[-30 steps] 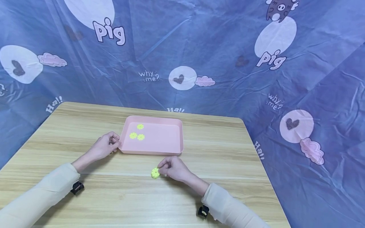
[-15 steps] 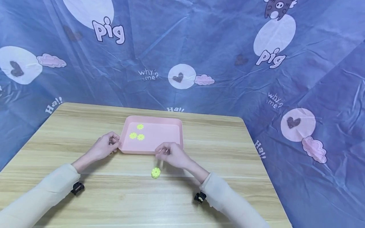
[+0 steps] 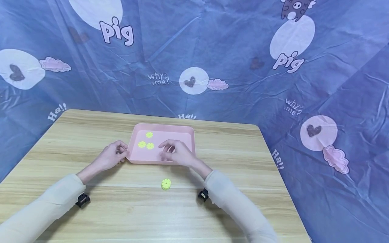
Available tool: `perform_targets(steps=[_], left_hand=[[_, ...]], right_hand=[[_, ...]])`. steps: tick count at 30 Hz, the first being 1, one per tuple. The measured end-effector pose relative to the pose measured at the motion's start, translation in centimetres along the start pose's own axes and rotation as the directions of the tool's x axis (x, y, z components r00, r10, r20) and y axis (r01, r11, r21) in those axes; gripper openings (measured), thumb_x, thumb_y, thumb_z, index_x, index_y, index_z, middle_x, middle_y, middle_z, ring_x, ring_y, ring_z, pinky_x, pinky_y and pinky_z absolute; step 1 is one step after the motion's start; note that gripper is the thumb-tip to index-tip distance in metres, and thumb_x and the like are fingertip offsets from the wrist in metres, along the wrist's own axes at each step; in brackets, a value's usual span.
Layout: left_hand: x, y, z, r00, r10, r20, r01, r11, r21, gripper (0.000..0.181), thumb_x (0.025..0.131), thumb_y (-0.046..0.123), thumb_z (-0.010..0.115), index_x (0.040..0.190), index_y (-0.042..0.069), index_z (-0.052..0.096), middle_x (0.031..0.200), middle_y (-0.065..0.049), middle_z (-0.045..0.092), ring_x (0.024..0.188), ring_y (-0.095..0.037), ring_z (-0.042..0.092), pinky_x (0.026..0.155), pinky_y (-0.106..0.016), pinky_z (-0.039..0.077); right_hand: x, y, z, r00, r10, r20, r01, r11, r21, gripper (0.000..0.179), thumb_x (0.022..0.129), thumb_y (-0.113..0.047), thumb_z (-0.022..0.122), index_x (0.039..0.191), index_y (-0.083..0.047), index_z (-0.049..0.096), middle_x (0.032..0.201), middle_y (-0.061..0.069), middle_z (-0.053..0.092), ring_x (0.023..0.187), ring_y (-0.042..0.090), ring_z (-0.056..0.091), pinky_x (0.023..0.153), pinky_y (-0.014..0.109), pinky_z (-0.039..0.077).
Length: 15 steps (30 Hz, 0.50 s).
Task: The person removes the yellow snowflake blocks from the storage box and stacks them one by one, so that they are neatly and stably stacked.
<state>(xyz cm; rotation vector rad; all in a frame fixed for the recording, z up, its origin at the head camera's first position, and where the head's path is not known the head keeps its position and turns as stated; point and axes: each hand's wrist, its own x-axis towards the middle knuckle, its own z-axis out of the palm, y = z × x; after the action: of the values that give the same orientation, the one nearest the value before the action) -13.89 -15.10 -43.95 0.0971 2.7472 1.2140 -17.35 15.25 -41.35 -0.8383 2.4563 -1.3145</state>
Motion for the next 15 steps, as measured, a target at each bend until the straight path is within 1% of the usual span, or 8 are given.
perform_targets(steps=[2,7,11,15], left_hand=[[0.0,0.0,0.0,1.0,0.002,-0.001,-0.002,1.0,0.003,0.023,0.101,0.013,0.062,0.118,-0.002,0.062,0.093,-0.01,0.072,0.073,-0.014,0.068,0.082,-0.033,0.049],[0.0,0.0,0.0,1.0,-0.002,0.002,0.002,1.0,0.003,0.023,0.101,0.014,0.063,0.118,-0.002,0.062,0.094,-0.01,0.073,0.074,-0.014,0.068,0.083,-0.034,0.049],[-0.1,0.0,0.0,1.0,-0.007,0.003,0.007,1.0,-0.002,0.024,0.101,0.013,0.063,0.119,-0.002,0.062,0.094,-0.01,0.073,0.074,-0.014,0.068,0.084,-0.034,0.049],[0.0,-0.1,0.0,1.0,-0.001,0.0,0.001,1.0,-0.001,0.023,0.101,0.013,0.063,0.118,-0.002,0.062,0.094,-0.01,0.072,0.074,-0.014,0.068,0.084,-0.035,0.049]], right_hand=[[0.6,0.3,0.1,1.0,0.013,0.0,-0.013,1.0,-0.01,0.028,0.096,-0.01,0.074,0.123,-0.001,0.072,0.096,0.013,0.075,0.079,0.011,0.064,0.073,0.02,0.051],[1.9,1.0,0.4,0.999,0.046,-0.004,-0.046,0.998,-0.048,0.029,0.096,-0.015,0.073,0.124,-0.006,0.072,0.1,0.009,0.075,0.085,0.012,0.065,0.078,0.022,0.051],[2.8,1.5,0.8,0.998,0.064,-0.002,-0.064,0.995,-0.071,0.031,0.097,-0.02,0.074,0.125,-0.008,0.072,0.101,0.006,0.074,0.088,0.012,0.064,0.081,0.024,0.051],[3.7,1.7,1.3,0.997,0.082,0.005,-0.082,0.994,-0.073,0.032,0.097,-0.023,0.076,0.125,-0.008,0.072,0.102,0.005,0.074,0.088,0.013,0.064,0.082,0.024,0.051]])
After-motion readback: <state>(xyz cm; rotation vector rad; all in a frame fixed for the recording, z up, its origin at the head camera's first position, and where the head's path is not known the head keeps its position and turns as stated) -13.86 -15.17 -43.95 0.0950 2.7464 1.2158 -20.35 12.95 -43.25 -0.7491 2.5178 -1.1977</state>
